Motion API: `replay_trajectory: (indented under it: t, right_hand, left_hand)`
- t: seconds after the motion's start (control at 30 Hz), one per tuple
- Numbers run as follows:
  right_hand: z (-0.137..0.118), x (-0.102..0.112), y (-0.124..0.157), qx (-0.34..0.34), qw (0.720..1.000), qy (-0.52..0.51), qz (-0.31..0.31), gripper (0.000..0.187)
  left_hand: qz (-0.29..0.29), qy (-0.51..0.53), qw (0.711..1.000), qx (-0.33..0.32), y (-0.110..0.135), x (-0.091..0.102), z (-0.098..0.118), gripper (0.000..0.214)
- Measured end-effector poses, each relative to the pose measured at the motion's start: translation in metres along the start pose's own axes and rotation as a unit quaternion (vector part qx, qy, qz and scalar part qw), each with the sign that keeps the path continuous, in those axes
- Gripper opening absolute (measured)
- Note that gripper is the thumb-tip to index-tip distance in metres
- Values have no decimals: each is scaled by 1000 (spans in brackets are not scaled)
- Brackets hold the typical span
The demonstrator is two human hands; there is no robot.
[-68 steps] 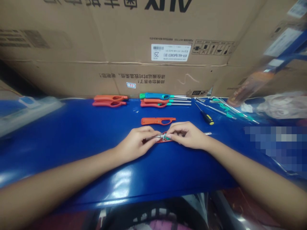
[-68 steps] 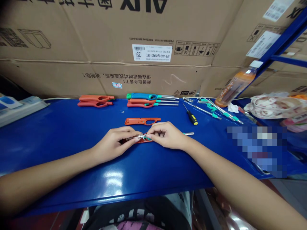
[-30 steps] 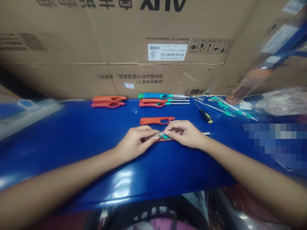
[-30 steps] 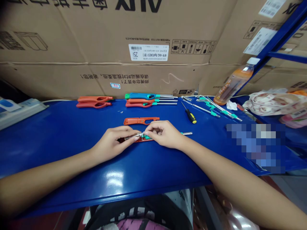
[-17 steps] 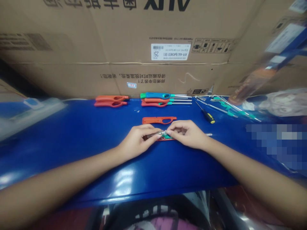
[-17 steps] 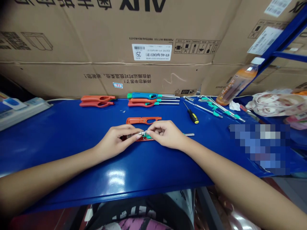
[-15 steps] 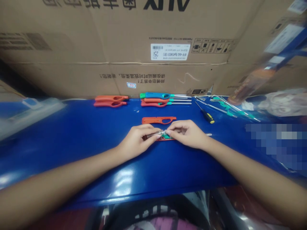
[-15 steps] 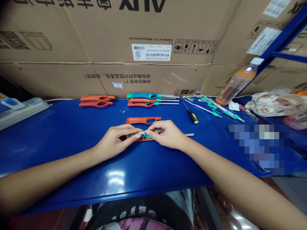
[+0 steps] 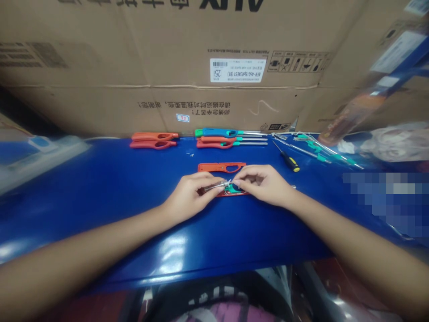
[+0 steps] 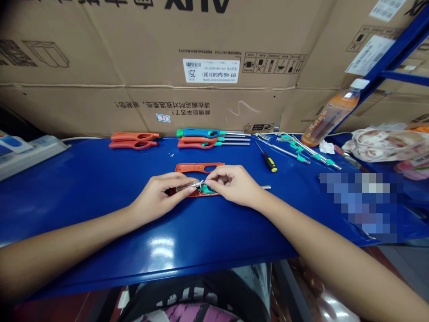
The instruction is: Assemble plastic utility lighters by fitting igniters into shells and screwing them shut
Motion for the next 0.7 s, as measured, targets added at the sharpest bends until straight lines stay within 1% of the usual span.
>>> replay_trajectory:
  t: [0.13,0.23,0.33,0.4,0.47,0.57,0.7]
  right_hand:
    - [-4,0,1,34,999,41,11,24]
    - [-5,3,1,58,996,73,13,22]
    - [-6,11,2,118,982,149,17,16]
    - [-7,15,3,161,969,188,-4,16]
    - [-8,17,4,186,960,204,-38,22]
    - [-8,17,5,196,951,223,-82,29]
    - [-11,15,6,200,945,238,-97,31]
  left_hand:
    - [-19,15,1000,3,0,-3,-2,23]
    - [-29,11,1000,1,-1,-1,-3,23]
    - [-44,-25,999,11,-4,6,-2,25]
    - [-61,-50,996,30,-5,12,-2,26]
    - [-88,-60,993,48,-5,17,-2,27]
    - [-123,-76,988,53,-4,20,-2,27]
    - [-120,-99,987,45,-4,19,-2,26]
Point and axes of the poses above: each hand's wrist, its own y-axis away from the middle knuckle, its own x-axis out of the back of the hand, z = x × y, the point moved 4 cm from there along -y, towards the middle knuckle, and after that the axes turned 12 degrees about y, right-handed, at the moved point
